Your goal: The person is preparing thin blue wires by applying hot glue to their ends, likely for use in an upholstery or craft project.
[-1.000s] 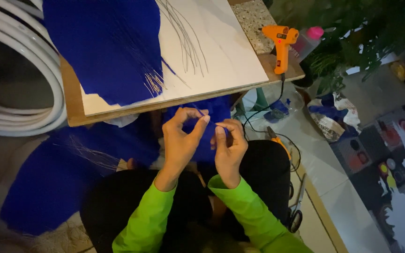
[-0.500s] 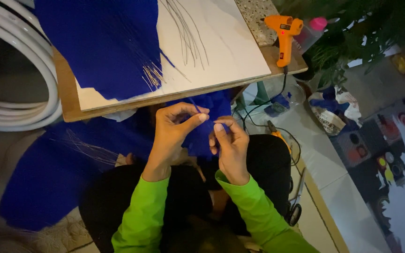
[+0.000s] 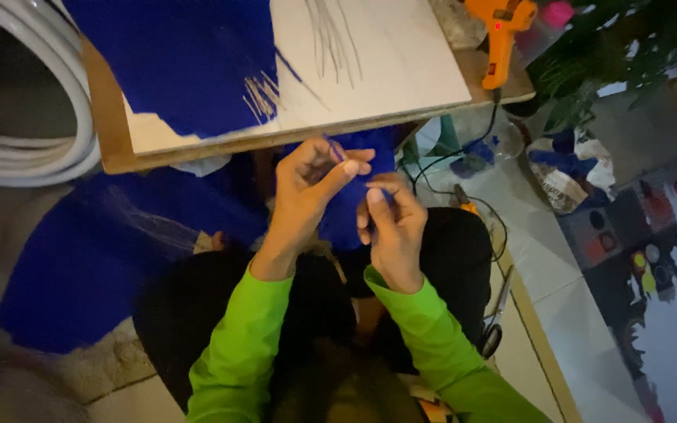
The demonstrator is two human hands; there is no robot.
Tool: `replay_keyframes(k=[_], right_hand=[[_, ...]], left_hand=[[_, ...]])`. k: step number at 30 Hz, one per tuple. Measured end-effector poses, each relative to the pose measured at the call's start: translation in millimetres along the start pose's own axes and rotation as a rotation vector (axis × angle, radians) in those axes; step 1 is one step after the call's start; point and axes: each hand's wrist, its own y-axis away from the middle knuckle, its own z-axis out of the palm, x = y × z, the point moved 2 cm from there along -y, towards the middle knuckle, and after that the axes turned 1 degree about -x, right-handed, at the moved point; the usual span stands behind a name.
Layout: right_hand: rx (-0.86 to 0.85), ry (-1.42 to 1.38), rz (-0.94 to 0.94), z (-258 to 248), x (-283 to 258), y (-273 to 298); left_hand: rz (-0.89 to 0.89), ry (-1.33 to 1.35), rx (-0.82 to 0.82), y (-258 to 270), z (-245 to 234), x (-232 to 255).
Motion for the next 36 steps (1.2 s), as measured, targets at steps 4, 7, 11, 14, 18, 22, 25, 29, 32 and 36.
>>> replay_keyframes(k=[4,7,11,14,18,22,25,29,32,36], right_hand=[[0.011,-0.080,0.090,1.1,-2.4,0.3],[0.007,-0.133,0.152,-6.1,6.6,1.2],[0.021,-0.146,0.179,-7.2,4.1,1.0],[0.029,-0.127,0.151,-6.9,6.5,0.0],[0.037,-0.028,-0.057,-3.6,5.5,-1.1],[0.014,0.138,-0.180,1.4,-4.1,-3.1],[-0.010,0.270,-0.270,4.2,-8.3,-4.3],[-0.022,0.253,-0.275,9.6,-15.4,-4.3],[-0.045,0.091,-0.147,10.9,-18.3,-3.2],[-0.043,-0.209,0.087,-4.2,1.9,1.7]], left_hand=[[-0.010,0.074,-0.041,-2.6,-6.8,-13.5],[-0.015,0.091,-0.142,-3.7,-11.0,-11.0],[0.004,0.057,-0.176,-3.5,-13.3,-13.7],[0.037,0.039,-0.151,-3.5,-15.0,-16.9],[0.080,-0.006,-0.122,-4.2,-15.7,-19.9],[0.125,-0.053,-0.085,-2.4,-15.4,-21.8],[0.165,-0.134,-0.052,-2.6,-14.5,-21.5],[0.121,-0.104,-0.009,-2.3,-13.2,-27.5],[0.027,0.102,-0.052,-3.9,-6.4,-27.2],[-0.007,0.311,-0.182,-4.8,-2.2,-29.1]])
